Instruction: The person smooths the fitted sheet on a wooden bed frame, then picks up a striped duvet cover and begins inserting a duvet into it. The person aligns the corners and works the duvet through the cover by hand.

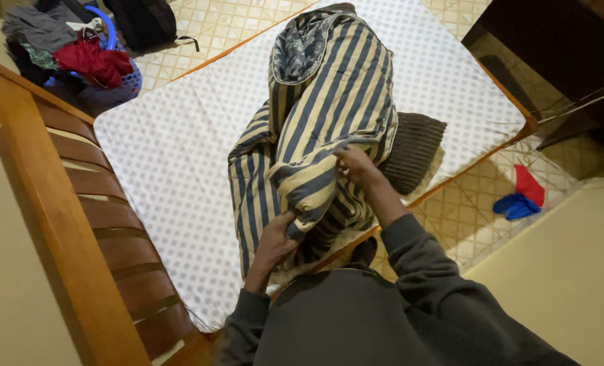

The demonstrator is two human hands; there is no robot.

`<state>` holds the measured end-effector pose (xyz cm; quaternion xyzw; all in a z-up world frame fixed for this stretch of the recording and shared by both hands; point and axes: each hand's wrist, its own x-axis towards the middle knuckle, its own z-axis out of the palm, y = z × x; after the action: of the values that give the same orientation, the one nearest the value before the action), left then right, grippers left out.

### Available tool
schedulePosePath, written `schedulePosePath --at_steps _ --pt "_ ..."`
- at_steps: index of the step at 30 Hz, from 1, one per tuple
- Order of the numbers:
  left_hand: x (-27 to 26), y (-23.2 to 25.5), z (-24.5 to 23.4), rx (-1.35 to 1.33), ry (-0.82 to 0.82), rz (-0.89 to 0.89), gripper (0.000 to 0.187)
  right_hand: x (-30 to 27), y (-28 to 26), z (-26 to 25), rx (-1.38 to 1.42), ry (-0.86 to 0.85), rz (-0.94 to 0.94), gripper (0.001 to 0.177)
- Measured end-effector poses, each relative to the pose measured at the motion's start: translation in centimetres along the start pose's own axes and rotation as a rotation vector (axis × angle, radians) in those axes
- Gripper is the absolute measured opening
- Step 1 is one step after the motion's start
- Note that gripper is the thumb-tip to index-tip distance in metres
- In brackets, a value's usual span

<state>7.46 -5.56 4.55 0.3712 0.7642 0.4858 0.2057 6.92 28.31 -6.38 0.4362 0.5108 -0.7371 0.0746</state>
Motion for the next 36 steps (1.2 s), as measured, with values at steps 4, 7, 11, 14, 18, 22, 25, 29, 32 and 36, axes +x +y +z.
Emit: schedulePosePath --at_steps 4,7,11,14,18,22,25,29,32,36 --pt "2.1 2.0 -0.8 -0.014 -0.068 -0.221 0.054 -5.8 -1.1 3.9 0.058 -0.070 -0.197 0.045" --pt "5.2 2.8 -2.1 0.195 -0.160 -0.315 0.070 -12.8 -1.9 7.9 0.038 -0.153 -0.445 0.038" --pt "13.0 4.6 -4.5 0.381 -0.193 0.218 0.051 -23.8 -4.7 13.1 -0.309 -0.004 -0.800 0.030" --pt "20.3 8.0 -6.7 0.374 -0.068 -0.034 0.053 -31.5 -6.7 16.2 -0.486 -0.012 -1.241 0.028" --pt "28.8 12.0 -8.4 0.608 -0.029 0.074 0.047 -35.2 -9.5 18.2 -0.798 -0.120 -1.143 0.044" --pt "35.5 13.4 -11.7 0.766 0.076 0.051 0.035 -34.3 -11.5 17.3 -0.641 -0.028 -1.307 0.032" --pt "37.8 11.7 -14.9 0.847 0.253 -0.023 0.034 -34.4 -10.8 16.9 -0.573 0.030 -1.369 0.029" --pt "41.2 9.8 -17.2 0.617 0.649 0.031 0.038 -33.9 -11.8 16.0 -0.563 -0.076 -1.304 0.029" --pt "43.3 8.8 -17.0 0.093 0.840 -0.275 0.036 -34.3 -11.4 14.6 -0.516 0.016 -1.320 0.033" --pt "44.8 8.3 -17.3 0.001 0.820 -0.296 0.031 -35.6 -10.6 13.7 -0.483 -0.034 -1.308 0.039"
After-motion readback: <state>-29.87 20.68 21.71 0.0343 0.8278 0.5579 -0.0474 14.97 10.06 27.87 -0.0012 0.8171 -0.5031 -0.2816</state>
